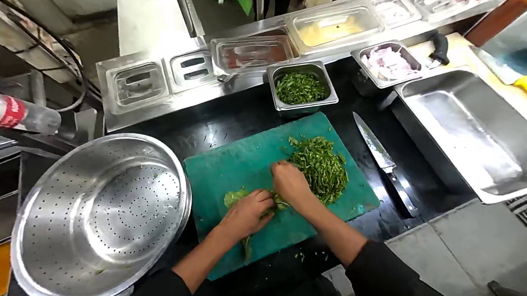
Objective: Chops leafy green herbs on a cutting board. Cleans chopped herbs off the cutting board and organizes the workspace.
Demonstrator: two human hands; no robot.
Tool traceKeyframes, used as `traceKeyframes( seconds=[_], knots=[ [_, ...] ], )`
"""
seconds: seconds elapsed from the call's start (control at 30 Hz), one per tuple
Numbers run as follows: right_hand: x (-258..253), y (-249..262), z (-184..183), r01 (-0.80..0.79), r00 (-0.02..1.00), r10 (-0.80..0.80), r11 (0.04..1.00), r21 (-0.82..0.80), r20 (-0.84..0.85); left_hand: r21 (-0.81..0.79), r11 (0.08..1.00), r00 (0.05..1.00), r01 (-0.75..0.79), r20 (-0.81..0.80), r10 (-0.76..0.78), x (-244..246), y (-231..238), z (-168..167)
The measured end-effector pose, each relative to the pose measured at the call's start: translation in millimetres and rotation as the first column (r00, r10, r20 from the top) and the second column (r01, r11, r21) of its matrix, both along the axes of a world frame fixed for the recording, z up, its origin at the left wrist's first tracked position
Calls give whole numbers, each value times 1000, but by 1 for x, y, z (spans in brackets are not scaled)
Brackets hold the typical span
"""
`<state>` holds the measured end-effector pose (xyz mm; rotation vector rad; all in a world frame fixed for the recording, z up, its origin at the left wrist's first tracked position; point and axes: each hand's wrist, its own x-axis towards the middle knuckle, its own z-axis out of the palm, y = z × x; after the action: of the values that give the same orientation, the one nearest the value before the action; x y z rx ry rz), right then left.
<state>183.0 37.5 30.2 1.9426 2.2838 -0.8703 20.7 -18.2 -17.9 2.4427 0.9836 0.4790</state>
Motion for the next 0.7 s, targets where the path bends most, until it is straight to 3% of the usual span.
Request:
traceKeyframes(
  seconds=[0.1, 0.2, 0.27, 0.37, 0.57, 0.7],
  knots=[
    [24, -26, 4, 262, 918, -236, 964, 43, -317, -45, 999, 999, -7, 39, 9, 0, 3, 0],
    [36, -85, -9, 523, 630, -496, 840, -145, -598, -82, 996, 995, -44, 87, 51, 0, 1, -5],
    [25, -111, -25, 618, 457, -643, 726, -301, -614, -96, 992, 989, -76, 123, 88, 0, 1, -7],
    [-1, -117, -40, 687, 345, -749, 612, -392, -565, -130, 989, 987, -75, 134, 93, -1, 0, -6],
    [-18, -110, -34, 723, 255, -809, 523, -451, -530, -116, 993, 989, -18, 147, 35, -6, 1, -8],
    [-22, -120, -28, 644, -15, -795, 456, -614, -607, -60, 998, 988, 10, 156, 0, -7, 1, -8]
  ],
)
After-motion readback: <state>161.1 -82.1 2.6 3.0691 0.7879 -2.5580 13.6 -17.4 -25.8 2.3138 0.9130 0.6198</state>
